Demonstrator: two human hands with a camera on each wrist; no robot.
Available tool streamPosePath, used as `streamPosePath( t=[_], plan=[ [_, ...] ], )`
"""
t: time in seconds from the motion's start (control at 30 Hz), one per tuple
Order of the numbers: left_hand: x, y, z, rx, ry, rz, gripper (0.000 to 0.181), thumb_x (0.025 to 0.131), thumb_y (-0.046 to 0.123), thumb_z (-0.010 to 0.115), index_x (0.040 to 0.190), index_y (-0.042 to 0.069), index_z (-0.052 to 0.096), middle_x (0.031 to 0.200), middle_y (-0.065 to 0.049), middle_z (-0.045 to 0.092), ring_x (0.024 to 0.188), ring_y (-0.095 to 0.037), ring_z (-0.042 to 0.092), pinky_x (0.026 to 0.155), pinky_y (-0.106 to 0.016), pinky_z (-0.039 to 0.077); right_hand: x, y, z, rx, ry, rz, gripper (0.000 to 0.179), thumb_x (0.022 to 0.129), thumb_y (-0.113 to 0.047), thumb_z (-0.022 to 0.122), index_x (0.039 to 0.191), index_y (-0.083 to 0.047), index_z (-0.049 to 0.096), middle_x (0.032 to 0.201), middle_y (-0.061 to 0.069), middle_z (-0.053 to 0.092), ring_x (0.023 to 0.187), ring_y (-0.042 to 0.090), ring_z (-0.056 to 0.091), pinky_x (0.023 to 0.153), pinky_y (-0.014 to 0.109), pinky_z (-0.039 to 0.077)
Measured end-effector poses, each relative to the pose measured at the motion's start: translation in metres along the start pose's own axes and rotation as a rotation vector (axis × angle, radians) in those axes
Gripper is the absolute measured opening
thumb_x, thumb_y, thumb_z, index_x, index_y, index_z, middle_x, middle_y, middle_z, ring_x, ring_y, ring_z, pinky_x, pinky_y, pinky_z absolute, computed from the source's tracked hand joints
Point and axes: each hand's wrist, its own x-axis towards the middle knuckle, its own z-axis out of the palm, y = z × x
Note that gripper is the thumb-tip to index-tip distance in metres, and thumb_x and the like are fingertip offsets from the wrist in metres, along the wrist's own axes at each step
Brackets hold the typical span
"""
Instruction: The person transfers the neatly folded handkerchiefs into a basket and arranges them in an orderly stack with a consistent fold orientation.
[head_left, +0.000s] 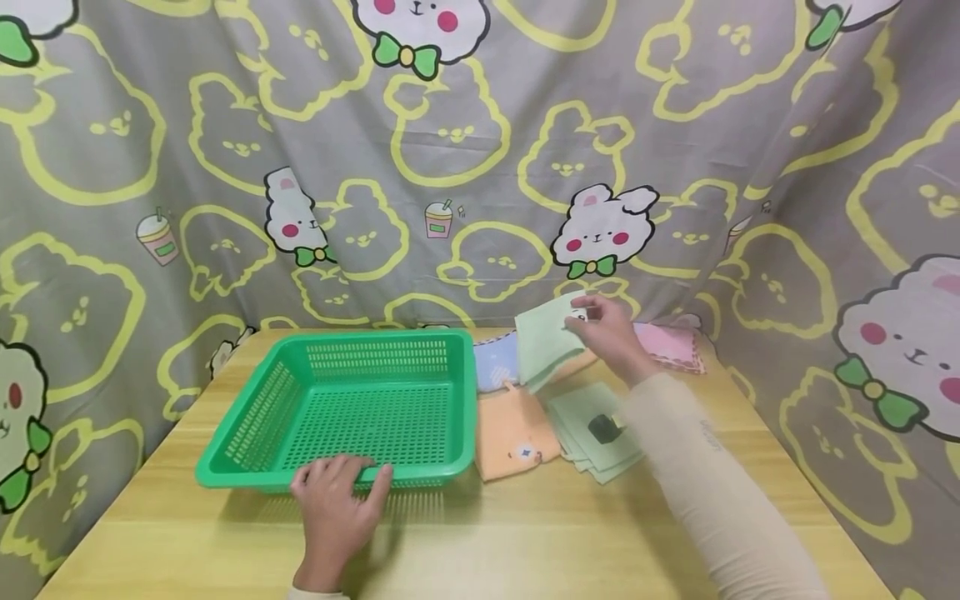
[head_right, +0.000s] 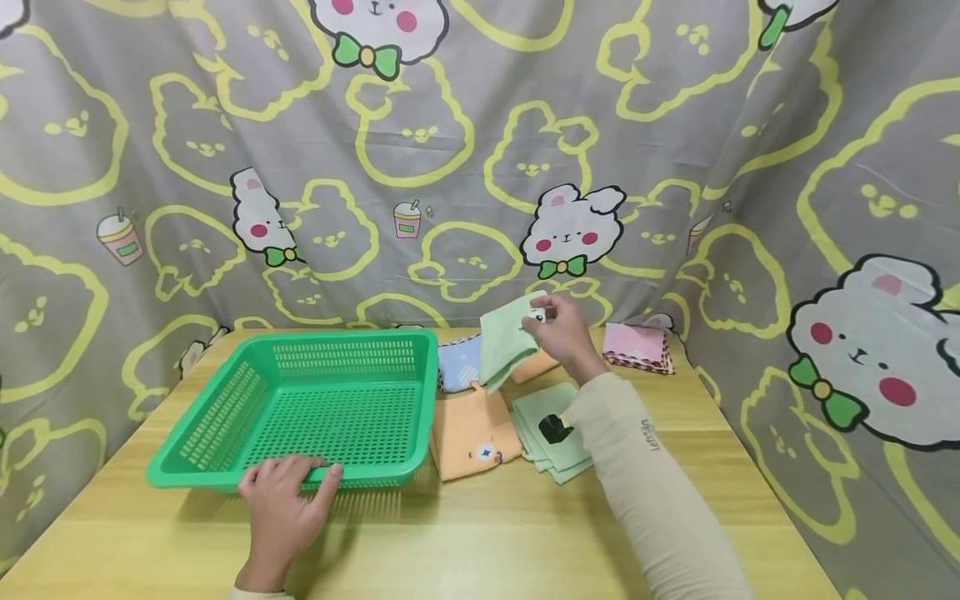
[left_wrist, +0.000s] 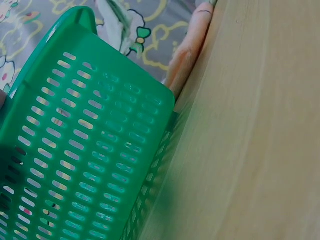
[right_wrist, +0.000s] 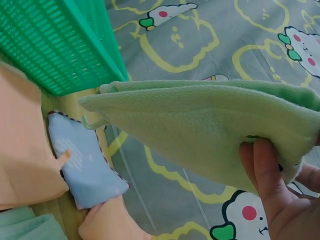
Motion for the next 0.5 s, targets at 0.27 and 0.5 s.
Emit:
streamPosePath(
  t=[0.27,0.5],
  plan=[
    [-0.003,-0.001,-0.001,0.004,0.015,0.007,0.039,0.086,0.042,0.059,0.074,0.006,0.067,0.074,-0.010,0.067,0.072,-0.031,0.051,0.080,-0.061,0.023,0.000,-0.004,0.007,-0.007,-0.001,0.005,0.043,0.089,-0.020,0.065,0.128,-0.005,0.054,0.128,0.018,0.048,0.112,0.031,0.048,0.086,0.041,0.046],
    [-0.001,0.000,0.000,-0.001,0.019,0.010,0.039,0.086,0.042,0.059,0.075,0.005,0.067,0.074,-0.011,0.066,0.072,-0.031,0.050,0.080,-0.061,0.023,0.001,-0.005,0.011,0.043,-0.003,-0.009,0.042,0.090,-0.016,0.063,0.128,-0.002,0.053,0.130,0.019,0.046,0.113,0.031,0.047,0.085,0.039,0.046]
  ],
)
